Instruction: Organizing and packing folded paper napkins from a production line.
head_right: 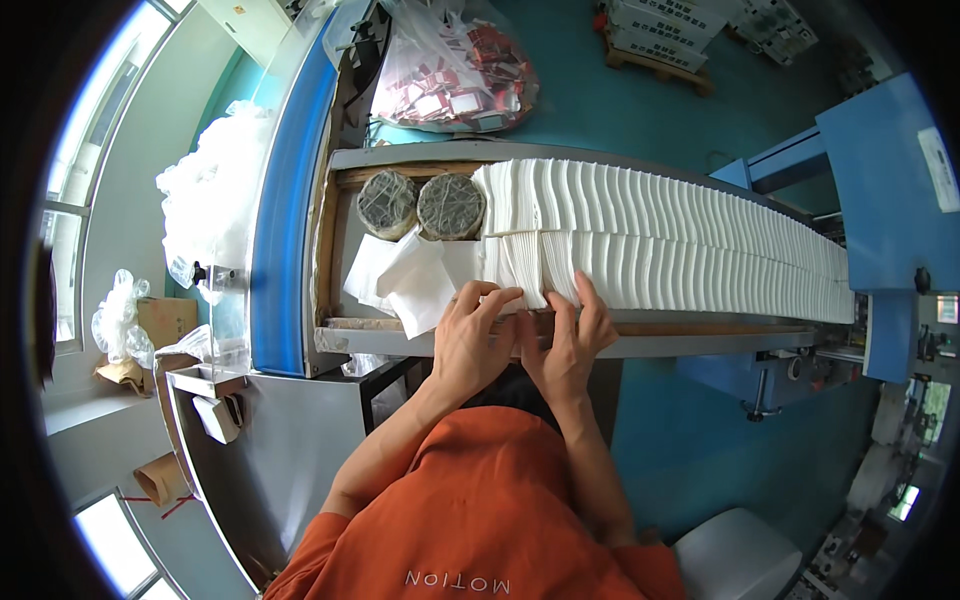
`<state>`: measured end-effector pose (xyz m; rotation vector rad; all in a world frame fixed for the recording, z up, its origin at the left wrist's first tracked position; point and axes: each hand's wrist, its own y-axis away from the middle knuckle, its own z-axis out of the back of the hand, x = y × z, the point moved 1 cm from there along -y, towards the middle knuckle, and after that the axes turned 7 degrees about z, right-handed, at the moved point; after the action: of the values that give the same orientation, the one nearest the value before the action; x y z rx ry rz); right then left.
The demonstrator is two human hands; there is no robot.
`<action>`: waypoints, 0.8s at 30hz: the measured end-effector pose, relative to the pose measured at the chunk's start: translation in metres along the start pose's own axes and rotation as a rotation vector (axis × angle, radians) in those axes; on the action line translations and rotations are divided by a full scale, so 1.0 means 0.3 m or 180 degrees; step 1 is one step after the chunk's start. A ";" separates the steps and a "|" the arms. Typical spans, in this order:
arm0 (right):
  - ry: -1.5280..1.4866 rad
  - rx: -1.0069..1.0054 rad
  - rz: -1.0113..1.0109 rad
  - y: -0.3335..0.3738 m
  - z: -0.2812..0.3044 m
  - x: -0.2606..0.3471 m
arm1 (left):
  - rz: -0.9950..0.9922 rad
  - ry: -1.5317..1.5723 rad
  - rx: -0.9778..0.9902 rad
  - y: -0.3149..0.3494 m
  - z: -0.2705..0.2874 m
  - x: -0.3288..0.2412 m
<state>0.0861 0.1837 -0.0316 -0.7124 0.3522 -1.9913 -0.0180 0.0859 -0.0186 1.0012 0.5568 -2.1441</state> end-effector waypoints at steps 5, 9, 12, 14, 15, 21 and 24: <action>-0.0033 0.0021 -0.0014 0.003 -0.013 -0.021 | -0.0116 0.0086 0.0091 0.000 -0.003 0.013; 0.0154 -0.0152 -0.0027 -0.008 -0.017 0.025 | -0.0042 0.0365 0.0077 0.017 -0.020 0.055; -0.0374 -0.0790 0.0457 -0.005 0.016 0.033 | 0.0521 0.0907 0.0199 0.006 0.081 0.002; -0.1443 -0.0231 0.0952 -0.012 0.063 0.055 | -0.0036 0.0884 -0.0053 0.029 0.176 0.049; -0.2062 0.0129 0.1173 -0.043 0.089 0.080 | -0.0426 0.0858 -0.0079 0.037 0.249 0.057; -0.4295 0.1913 -0.0666 -0.013 0.004 0.301 | 0.1234 0.2568 0.1016 0.129 0.476 0.174; -0.3687 0.1687 -0.0557 -0.011 -0.005 0.334 | 0.1832 0.2681 -0.0833 0.208 0.626 0.376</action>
<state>0.0456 0.0988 0.0027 -1.3932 -0.9037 -1.3988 -0.1155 -0.1190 0.0016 1.6561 0.7838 -1.0623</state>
